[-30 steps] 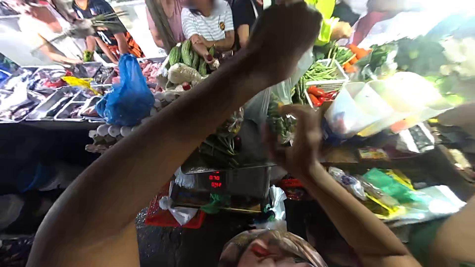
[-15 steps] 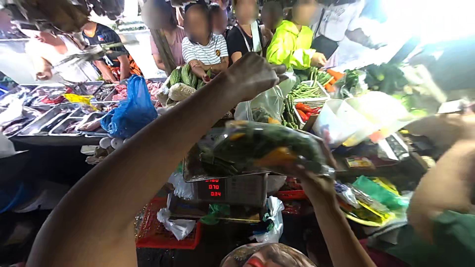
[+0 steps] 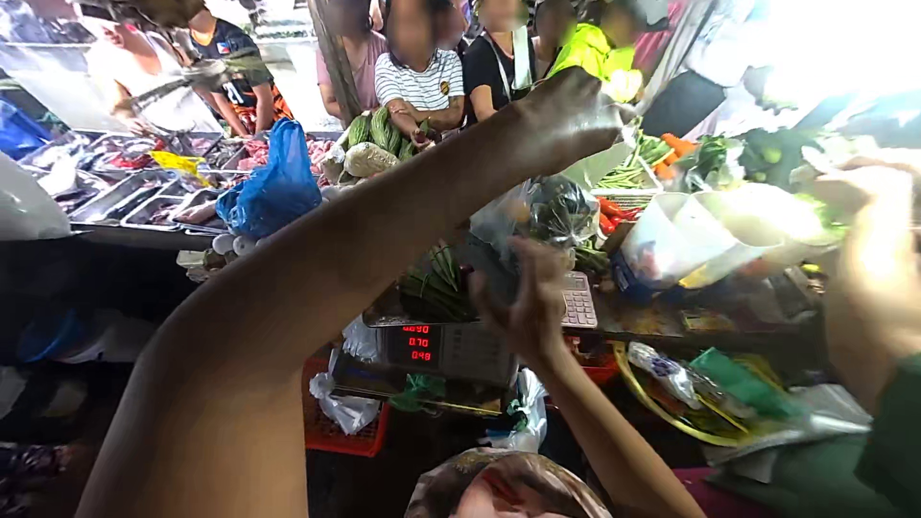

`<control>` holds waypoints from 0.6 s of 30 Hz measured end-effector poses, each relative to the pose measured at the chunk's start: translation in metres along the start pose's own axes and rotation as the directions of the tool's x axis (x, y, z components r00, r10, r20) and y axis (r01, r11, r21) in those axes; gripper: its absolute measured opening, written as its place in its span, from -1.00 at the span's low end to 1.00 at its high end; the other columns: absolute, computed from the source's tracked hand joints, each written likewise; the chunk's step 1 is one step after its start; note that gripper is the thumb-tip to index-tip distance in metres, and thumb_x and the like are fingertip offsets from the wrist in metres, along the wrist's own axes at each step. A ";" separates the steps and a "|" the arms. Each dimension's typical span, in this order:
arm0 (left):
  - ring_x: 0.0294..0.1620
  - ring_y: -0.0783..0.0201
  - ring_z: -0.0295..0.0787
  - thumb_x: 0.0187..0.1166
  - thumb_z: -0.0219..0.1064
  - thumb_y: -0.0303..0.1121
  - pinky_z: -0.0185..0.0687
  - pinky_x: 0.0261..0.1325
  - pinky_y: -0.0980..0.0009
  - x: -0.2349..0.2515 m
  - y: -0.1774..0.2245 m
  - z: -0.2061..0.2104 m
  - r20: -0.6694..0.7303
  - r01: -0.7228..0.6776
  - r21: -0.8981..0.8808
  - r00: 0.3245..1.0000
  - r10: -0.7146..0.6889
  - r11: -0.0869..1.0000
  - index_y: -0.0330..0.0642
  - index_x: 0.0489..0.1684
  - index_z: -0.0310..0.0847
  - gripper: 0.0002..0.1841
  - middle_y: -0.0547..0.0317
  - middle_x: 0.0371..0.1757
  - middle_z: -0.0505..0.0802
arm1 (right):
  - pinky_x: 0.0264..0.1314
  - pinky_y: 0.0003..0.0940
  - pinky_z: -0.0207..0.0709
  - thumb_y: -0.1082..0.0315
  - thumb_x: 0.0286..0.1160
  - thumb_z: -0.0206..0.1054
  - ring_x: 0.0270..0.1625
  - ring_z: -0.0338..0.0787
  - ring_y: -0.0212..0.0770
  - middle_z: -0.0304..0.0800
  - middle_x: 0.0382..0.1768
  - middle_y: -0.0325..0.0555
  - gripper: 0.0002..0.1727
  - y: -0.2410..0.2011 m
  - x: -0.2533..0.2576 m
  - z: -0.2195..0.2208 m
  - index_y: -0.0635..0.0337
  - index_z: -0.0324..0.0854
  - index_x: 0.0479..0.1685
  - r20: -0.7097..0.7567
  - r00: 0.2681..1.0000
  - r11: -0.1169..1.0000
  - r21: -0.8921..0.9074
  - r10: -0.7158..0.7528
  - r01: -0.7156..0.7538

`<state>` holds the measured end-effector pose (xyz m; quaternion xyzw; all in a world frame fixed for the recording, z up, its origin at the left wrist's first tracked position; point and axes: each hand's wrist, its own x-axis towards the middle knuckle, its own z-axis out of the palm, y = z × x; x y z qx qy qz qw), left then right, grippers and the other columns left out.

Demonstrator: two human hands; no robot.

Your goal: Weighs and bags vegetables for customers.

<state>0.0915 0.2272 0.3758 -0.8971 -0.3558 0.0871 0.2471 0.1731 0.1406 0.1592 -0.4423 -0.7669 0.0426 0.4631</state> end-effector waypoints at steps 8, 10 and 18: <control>-0.06 -0.13 0.77 0.62 0.12 -0.64 0.55 -0.08 -0.08 -0.008 0.002 0.000 0.066 -0.016 0.038 0.998 0.014 0.999 -0.24 0.17 0.63 -0.72 -0.05 0.29 0.75 | 0.26 0.25 0.60 -0.22 0.18 0.64 0.47 0.57 0.30 0.57 0.49 0.20 -0.05 -0.020 0.024 0.078 -0.49 0.35 0.74 0.664 0.733 0.987 -0.064 0.150 -0.145; 0.01 -0.13 0.80 0.53 0.22 -0.67 0.62 -0.06 -0.10 -0.016 -0.005 0.009 0.038 -0.021 0.026 0.999 0.020 0.999 -0.22 0.29 0.66 -0.61 0.02 0.44 0.70 | 0.21 0.18 0.68 -0.07 0.10 0.70 0.30 0.74 0.16 0.72 0.33 0.10 -0.11 0.001 0.023 0.073 -0.40 0.49 0.64 0.600 0.797 0.984 0.089 0.074 -0.158; 0.00 -0.12 0.80 0.49 0.18 -0.73 0.62 -0.04 -0.06 -0.049 -0.010 0.018 -0.086 -0.099 -0.002 0.991 0.098 0.995 -0.15 0.32 0.71 -0.53 0.11 0.47 0.73 | 0.19 -0.15 0.79 -0.13 0.20 0.63 0.19 0.83 -0.29 0.82 0.26 -0.28 -0.25 0.029 0.024 -0.098 -0.23 0.63 0.51 0.278 0.950 0.939 0.341 -0.144 0.043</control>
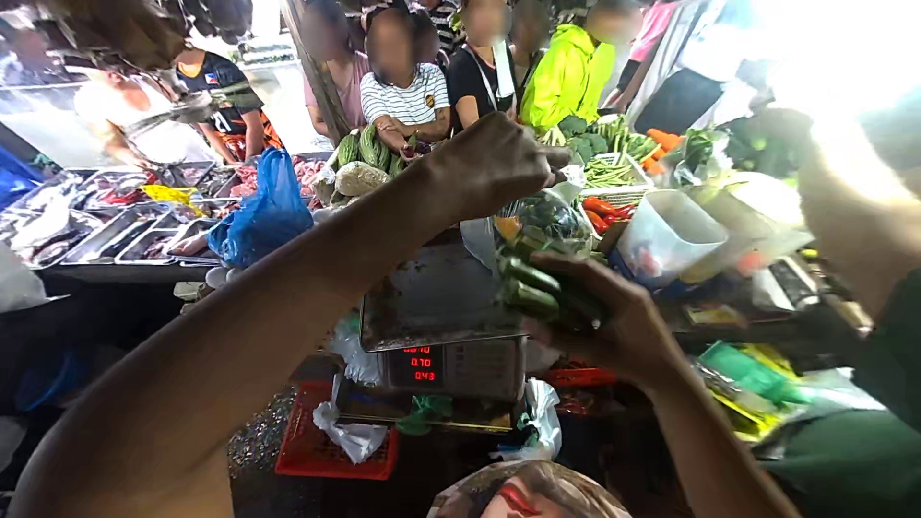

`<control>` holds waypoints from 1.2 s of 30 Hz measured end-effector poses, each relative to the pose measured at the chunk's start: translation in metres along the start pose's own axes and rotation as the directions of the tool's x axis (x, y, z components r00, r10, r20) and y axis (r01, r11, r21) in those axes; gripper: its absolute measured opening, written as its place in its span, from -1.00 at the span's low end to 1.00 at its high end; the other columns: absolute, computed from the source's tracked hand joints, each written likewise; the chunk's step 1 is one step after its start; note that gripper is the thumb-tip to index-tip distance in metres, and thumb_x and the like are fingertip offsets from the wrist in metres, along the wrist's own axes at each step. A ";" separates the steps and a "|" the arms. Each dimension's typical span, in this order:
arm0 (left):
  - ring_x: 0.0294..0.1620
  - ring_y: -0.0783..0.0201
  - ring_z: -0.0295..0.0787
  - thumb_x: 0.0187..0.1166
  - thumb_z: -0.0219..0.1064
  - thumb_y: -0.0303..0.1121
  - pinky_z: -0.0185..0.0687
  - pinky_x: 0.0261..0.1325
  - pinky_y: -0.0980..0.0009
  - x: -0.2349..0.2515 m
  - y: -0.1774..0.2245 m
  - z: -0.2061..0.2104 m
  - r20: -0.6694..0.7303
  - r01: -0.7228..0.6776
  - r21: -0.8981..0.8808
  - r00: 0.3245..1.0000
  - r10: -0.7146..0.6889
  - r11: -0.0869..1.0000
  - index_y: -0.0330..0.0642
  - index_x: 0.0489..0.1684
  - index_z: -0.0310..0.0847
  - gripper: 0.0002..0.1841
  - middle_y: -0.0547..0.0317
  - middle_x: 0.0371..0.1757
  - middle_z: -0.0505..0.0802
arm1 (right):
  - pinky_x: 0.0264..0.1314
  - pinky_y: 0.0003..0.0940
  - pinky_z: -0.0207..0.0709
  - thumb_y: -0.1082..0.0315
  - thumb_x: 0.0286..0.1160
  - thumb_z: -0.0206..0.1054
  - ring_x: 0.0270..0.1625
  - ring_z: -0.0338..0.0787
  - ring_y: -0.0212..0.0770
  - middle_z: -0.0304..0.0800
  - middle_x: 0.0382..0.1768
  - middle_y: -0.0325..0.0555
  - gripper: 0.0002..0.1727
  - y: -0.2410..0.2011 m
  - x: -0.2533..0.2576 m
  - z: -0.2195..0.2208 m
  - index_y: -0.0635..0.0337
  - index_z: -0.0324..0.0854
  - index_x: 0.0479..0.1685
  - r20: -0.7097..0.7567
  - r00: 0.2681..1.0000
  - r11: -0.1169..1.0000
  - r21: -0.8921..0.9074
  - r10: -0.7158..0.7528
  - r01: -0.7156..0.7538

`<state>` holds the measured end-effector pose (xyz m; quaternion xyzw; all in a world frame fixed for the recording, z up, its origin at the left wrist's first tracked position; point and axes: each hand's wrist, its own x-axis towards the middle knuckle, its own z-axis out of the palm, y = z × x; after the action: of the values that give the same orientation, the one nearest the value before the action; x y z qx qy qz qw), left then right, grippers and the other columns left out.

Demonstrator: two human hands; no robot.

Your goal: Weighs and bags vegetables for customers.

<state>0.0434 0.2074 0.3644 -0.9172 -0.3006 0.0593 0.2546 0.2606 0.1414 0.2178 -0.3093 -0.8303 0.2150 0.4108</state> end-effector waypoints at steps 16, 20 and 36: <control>0.29 -0.11 0.72 0.32 0.41 -0.64 0.62 0.00 -0.14 0.057 -0.001 -0.004 0.241 0.117 0.046 0.962 -0.125 0.992 -0.06 0.51 0.60 -0.36 0.21 0.66 0.56 | -0.38 0.17 0.59 0.04 0.18 0.57 -0.04 0.75 0.28 0.72 0.05 0.15 -0.30 0.017 0.045 -0.020 -0.27 0.63 0.51 -0.102 0.994 0.735 -0.673 0.025 -0.087; 0.19 -0.15 0.74 0.38 0.33 -0.69 0.62 0.00 -0.15 0.054 0.008 -0.008 0.288 0.114 0.011 0.951 -0.112 0.993 -0.10 0.52 0.58 -0.38 0.15 0.67 0.54 | -0.48 0.15 0.54 0.22 0.09 0.61 -0.06 0.77 0.35 0.73 0.04 0.25 -0.28 0.014 0.046 -0.005 -0.20 0.66 0.47 -0.121 0.983 0.670 -0.719 0.138 -0.183; 0.29 -0.09 0.77 0.28 0.39 -0.63 0.68 0.14 -0.17 0.020 -0.012 0.041 -0.059 0.211 -0.302 0.969 -0.239 0.930 -0.13 0.26 0.77 -0.52 0.08 0.39 0.78 | 0.51 0.15 0.37 0.04 0.53 0.38 0.42 0.61 0.17 0.71 0.29 0.08 -0.39 0.059 0.126 0.032 -0.24 0.52 0.64 0.556 0.819 0.712 -0.517 -0.142 0.474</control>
<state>0.0423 0.2451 0.3361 -0.9061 -0.3967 -0.0590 0.1347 0.1950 0.2671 0.2329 -0.2182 -0.9677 -0.0834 0.0947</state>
